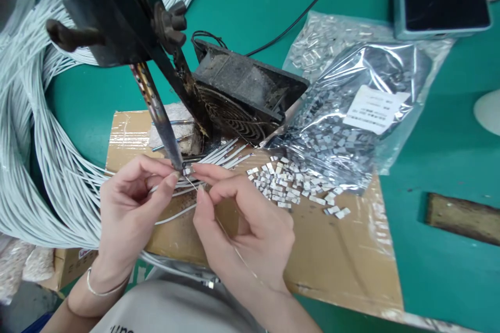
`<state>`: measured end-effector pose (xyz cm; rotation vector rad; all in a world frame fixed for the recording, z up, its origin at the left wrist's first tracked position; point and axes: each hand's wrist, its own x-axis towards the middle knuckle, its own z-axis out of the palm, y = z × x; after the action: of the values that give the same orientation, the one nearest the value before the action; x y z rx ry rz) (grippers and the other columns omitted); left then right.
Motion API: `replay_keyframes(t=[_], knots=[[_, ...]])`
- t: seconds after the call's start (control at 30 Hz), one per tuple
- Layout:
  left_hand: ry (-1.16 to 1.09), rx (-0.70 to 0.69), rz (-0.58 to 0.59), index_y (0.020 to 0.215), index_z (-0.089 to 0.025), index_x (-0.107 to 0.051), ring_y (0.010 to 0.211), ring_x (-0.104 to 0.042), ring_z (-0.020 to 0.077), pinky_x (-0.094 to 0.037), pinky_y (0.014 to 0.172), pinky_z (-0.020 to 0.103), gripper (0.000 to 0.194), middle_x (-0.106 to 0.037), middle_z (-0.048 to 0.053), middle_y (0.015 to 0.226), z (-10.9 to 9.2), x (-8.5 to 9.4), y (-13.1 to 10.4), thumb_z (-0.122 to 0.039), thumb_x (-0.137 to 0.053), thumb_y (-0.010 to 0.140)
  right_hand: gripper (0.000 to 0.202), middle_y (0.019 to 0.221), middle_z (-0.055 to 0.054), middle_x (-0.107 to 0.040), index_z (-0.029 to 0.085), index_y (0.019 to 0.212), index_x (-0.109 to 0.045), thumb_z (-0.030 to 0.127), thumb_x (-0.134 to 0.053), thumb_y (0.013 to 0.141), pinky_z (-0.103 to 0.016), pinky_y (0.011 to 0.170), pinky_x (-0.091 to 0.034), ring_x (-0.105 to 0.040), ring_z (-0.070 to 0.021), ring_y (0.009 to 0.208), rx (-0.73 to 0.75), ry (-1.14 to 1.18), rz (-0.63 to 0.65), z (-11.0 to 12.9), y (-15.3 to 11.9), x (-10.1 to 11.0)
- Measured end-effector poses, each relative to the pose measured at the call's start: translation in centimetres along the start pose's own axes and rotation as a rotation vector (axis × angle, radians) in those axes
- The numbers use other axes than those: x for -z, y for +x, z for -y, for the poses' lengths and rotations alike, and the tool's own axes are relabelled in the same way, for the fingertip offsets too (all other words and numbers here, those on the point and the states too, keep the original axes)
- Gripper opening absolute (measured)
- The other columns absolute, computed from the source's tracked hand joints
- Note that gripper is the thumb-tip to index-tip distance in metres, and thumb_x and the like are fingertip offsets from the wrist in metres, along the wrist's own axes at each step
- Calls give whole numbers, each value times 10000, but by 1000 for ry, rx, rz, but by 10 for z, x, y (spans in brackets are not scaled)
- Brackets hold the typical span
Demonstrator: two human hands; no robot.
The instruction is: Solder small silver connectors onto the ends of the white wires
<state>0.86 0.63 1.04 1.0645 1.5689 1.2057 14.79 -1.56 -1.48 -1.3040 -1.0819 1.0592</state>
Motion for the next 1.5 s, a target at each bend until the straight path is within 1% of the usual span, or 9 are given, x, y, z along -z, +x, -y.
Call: replay_keyframes(t=[0.1, 0.23, 0.5, 0.67, 0.87, 1.07, 1.2, 1.33, 1.5], knots=[[3, 12, -3, 739, -177, -741, 570, -611, 70, -447, 469, 147, 160, -800, 29, 861, -2, -1, 0, -47, -823, 784, 200, 1169, -57, -865, 254, 841, -672, 152, -735, 1001, -389, 961, -678, -841, -240, 1086, -2, 2, 1, -1, 0, 1], [3, 7, -8, 729, -181, -738, 559, -596, 72, -440, 463, 158, 159, -801, 32, 861, -3, -1, 0, -54, -821, 779, 196, 1170, -42, -867, 261, 857, -684, 137, -739, 998, -364, 959, -678, -839, -228, 1096, 38, 9, 21, -3, 0, 2], [-4, 9, -6, 751, -185, -757, 587, -623, 76, -466, 492, 155, 160, -813, 28, 879, -1, 1, -1, -42, -824, 777, 191, 1189, -45, -864, 257, 871, -687, 110, -762, 966, -381, 944, -694, -847, -235, 1067, 57, 1, 39, -5, 0, 4], [9, 7, -12, 749, -183, -754, 567, -593, 67, -441, 472, 155, 162, -813, 30, 884, -2, 1, -2, -41, -827, 776, 201, 1174, -20, -865, 261, 856, -685, 131, -731, 1002, -360, 972, -672, -839, -204, 1066, 15, 27, 8, -1, -1, 1], [-1, -3, -8, 743, -177, -751, 575, -619, 77, -444, 472, 159, 157, -808, 40, 873, -1, 0, -2, -43, -828, 774, 196, 1183, -31, -864, 258, 878, -703, 93, -760, 966, -339, 951, -682, -840, -218, 1093, 68, 15, 24, -4, -1, 3], [10, -10, -9, 742, -181, -749, 563, -593, 64, -442, 479, 152, 166, -807, 31, 872, -1, 1, -2, -39, -823, 786, 192, 1162, -46, -864, 258, 857, -702, 129, -747, 992, -374, 927, -681, -838, -235, 1086, 22, 27, -12, -2, -2, 0], [28, -24, -11, 739, -181, -755, 580, -614, 73, -451, 484, 153, 156, -808, 32, 873, -2, 1, -1, -51, -820, 794, 194, 1148, -31, -866, 258, 855, -705, 125, -741, 992, -354, 940, -672, -836, -215, 1086, 19, 36, -14, 0, -1, -2], [40, -32, -15, 737, -179, -762, 577, -613, 81, -448, 475, 161, 144, -808, 40, 868, -2, 2, -2, -66, -823, 802, 189, 1142, -44, -865, 257, 852, -703, 137, -740, 994, -380, 930, -681, -838, -231, 1071, 32, 32, -10, -2, -1, -3], [53, -42, -18, 740, -177, -764, 562, -600, 71, -445, 470, 156, 143, -808, 37, 871, -3, 3, -3, -63, -817, 808, 192, 1158, -21, -862, 260, 883, -717, 103, -739, 992, -346, 940, -664, -832, -207, 1098, 50, 43, 2, -4, -2, -1]])
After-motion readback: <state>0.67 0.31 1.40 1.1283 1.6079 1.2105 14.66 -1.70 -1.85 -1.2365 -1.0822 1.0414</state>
